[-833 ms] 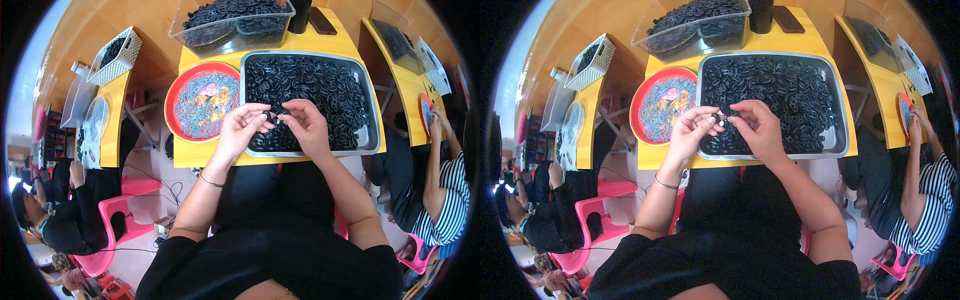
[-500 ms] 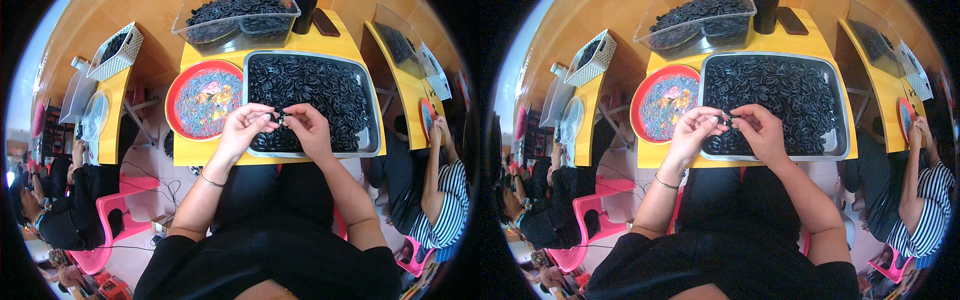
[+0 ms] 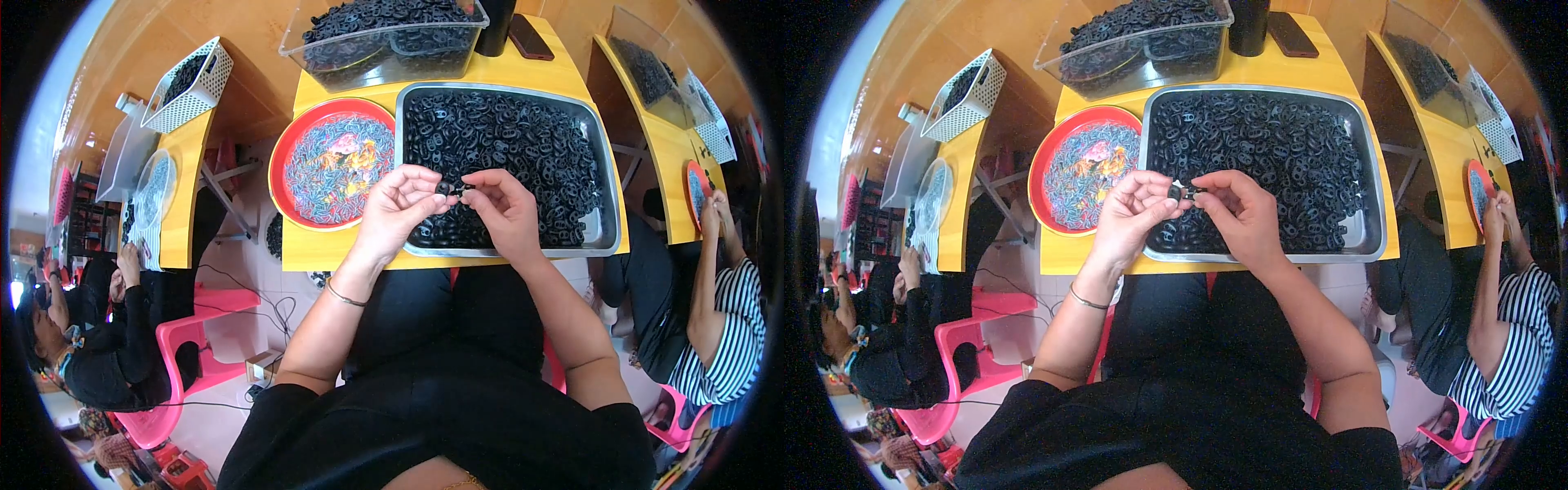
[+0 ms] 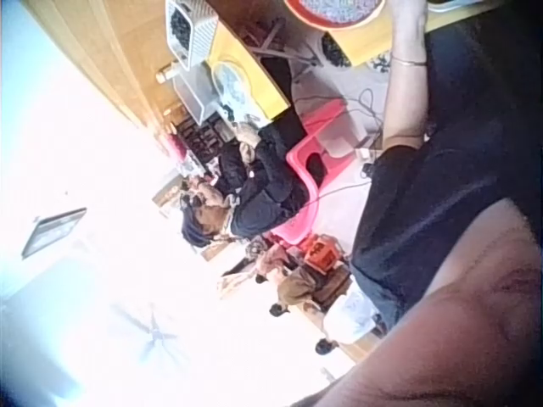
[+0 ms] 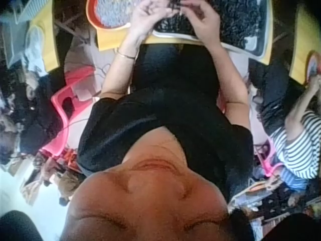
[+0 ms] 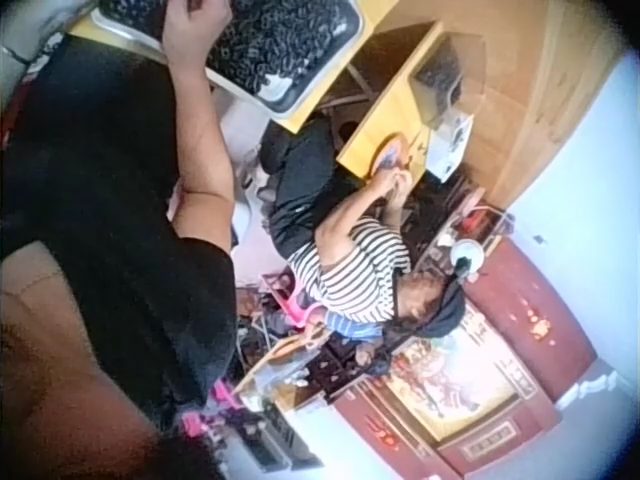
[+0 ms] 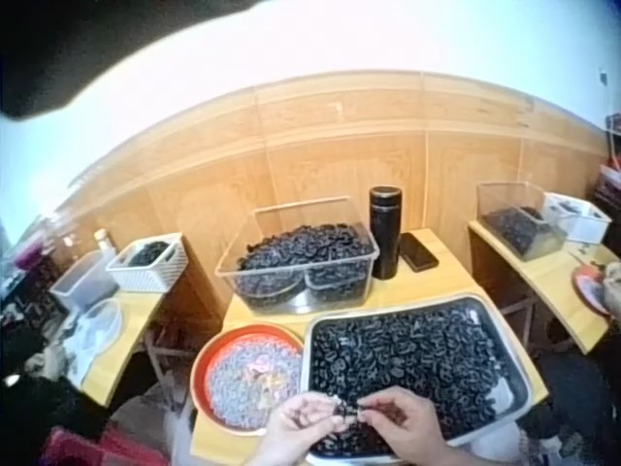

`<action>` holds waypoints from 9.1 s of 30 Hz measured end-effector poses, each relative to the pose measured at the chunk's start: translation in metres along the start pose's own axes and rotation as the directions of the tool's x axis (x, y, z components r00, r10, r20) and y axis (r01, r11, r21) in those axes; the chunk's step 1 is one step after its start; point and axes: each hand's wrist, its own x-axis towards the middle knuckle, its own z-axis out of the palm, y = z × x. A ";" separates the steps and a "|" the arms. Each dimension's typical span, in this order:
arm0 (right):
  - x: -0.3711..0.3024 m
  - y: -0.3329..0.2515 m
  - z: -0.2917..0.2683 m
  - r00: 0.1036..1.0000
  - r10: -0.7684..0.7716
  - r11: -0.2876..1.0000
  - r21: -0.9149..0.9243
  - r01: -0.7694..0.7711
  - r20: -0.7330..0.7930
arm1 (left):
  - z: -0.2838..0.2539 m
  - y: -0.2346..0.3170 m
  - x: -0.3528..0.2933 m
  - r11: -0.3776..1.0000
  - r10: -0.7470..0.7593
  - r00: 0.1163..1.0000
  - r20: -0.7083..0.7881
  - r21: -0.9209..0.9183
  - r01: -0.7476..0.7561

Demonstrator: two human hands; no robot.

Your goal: The person assembles clips by taking pins from a bowl, picking plastic clips from a tray, and inserting the pins into the clips by hand.

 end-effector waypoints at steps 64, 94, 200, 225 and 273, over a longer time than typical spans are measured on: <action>0.000 -0.005 -0.001 0.965 -0.092 0.965 -0.216 0.147 0.244 | -0.001 0.011 -0.005 0.982 -0.183 0.979 0.092 -0.023 0.186; -0.002 -0.004 -0.003 0.962 -0.072 0.973 -0.193 0.126 0.264 | -0.005 0.016 -0.005 0.967 -0.247 0.960 0.134 -0.022 0.252; -0.001 -0.023 0.016 0.973 -0.178 0.907 -0.359 0.220 0.146 | -0.083 0.088 0.004 0.729 0.096 0.992 -0.085 0.685 -0.012; 0.055 -0.039 0.107 0.929 -0.304 0.852 -0.378 0.364 0.209 | -0.059 0.074 -0.028 0.714 0.352 0.932 -0.090 0.670 -0.205; -0.023 -0.102 -0.022 0.910 -0.040 0.934 -0.309 0.181 0.412 | -0.063 0.220 -0.077 0.323 0.802 0.054 -0.595 0.355 -0.877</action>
